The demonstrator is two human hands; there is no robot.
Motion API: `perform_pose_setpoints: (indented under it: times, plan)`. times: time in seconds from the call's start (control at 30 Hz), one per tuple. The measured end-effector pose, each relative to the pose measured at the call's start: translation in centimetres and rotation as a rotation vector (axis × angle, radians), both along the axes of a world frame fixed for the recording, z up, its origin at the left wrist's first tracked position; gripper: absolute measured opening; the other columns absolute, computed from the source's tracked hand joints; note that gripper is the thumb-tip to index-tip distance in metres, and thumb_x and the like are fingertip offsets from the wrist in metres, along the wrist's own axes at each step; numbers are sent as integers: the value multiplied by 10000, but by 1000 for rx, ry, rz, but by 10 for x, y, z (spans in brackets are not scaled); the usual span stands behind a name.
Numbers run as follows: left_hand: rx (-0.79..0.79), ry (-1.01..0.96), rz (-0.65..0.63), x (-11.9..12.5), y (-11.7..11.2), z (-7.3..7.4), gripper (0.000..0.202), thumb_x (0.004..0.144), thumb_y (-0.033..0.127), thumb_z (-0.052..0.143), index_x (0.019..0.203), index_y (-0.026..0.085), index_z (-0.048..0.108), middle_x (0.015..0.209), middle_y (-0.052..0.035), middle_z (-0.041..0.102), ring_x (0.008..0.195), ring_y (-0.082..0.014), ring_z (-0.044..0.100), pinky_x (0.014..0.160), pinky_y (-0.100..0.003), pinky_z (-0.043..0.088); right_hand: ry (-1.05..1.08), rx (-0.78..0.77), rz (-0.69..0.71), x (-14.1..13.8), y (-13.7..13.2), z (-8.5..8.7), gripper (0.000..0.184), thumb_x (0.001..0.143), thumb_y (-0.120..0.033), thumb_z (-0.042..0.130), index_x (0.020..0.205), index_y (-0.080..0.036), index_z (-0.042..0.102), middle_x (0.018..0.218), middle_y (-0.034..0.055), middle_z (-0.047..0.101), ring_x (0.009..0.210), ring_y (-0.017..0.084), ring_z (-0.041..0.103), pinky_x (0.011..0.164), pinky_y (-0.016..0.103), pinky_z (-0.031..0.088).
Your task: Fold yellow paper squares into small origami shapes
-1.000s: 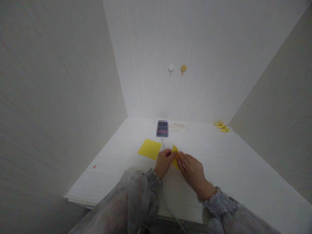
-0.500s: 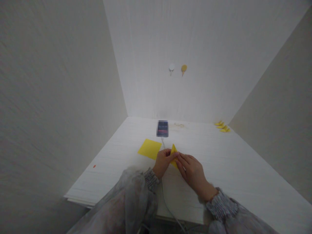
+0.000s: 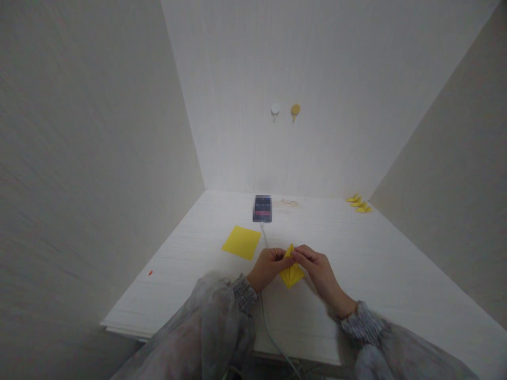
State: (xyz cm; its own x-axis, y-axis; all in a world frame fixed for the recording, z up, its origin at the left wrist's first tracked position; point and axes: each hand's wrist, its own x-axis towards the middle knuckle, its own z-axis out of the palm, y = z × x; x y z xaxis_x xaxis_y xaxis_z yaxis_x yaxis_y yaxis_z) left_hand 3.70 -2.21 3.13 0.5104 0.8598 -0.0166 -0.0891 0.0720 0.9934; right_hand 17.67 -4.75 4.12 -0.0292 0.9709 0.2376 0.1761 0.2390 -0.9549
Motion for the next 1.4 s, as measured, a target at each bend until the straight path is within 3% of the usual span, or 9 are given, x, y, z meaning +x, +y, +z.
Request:
perform_pose_setpoints:
  times: [0.27, 0.5, 0.87, 1.03, 1.27, 1.4]
  plan:
    - [28, 43, -90, -2, 0, -2, 303, 616, 391, 605, 672, 94, 578, 567, 20, 465, 513, -59, 382, 502, -195, 287, 257, -146, 91, 0, -3, -1, 169, 707, -325, 569, 721, -182, 660, 768, 31, 605, 780, 170, 523, 727, 287, 392]
    - [-10, 35, -168, -3, 2, -5, 274, 616, 358, 605, 699, 97, 587, 597, 11, 498, 533, -67, 416, 532, -201, 319, 423, -285, 147, 1, -3, -3, 156, 660, -318, 619, 720, -183, 670, 710, 25, 623, 684, 155, 536, 643, 269, 409]
    - [74, 185, -133, -3, -3, 1, 304, 593, 399, 608, 639, 107, 541, 561, 31, 429, 508, -56, 354, 467, -183, 268, 350, -253, 121, -1, -5, -1, 121, 684, -292, 595, 681, -177, 632, 689, 18, 604, 667, 154, 535, 611, 263, 414]
    - [73, 155, -183, -4, -2, 0, 272, 612, 361, 602, 676, 101, 553, 583, 23, 447, 523, -60, 368, 487, -187, 283, 301, -215, 93, 0, -3, -4, 123, 685, -291, 589, 652, -179, 629, 644, 9, 584, 623, 140, 515, 594, 254, 403]
    - [20, 172, -219, -6, -2, 0, 278, 591, 370, 611, 647, 105, 552, 567, 29, 459, 507, -63, 378, 480, -189, 285, 192, -110, -17, 1, -2, -8, 143, 672, -304, 593, 602, -184, 627, 579, -11, 531, 568, 122, 467, 543, 237, 371]
    - [26, 250, -178, -7, -1, -3, 281, 563, 373, 624, 628, 106, 565, 550, 30, 465, 497, -67, 385, 466, -190, 280, 78, -77, -89, 1, -4, -8, 179, 675, -335, 576, 604, -183, 637, 575, 0, 536, 563, 129, 464, 528, 238, 364]
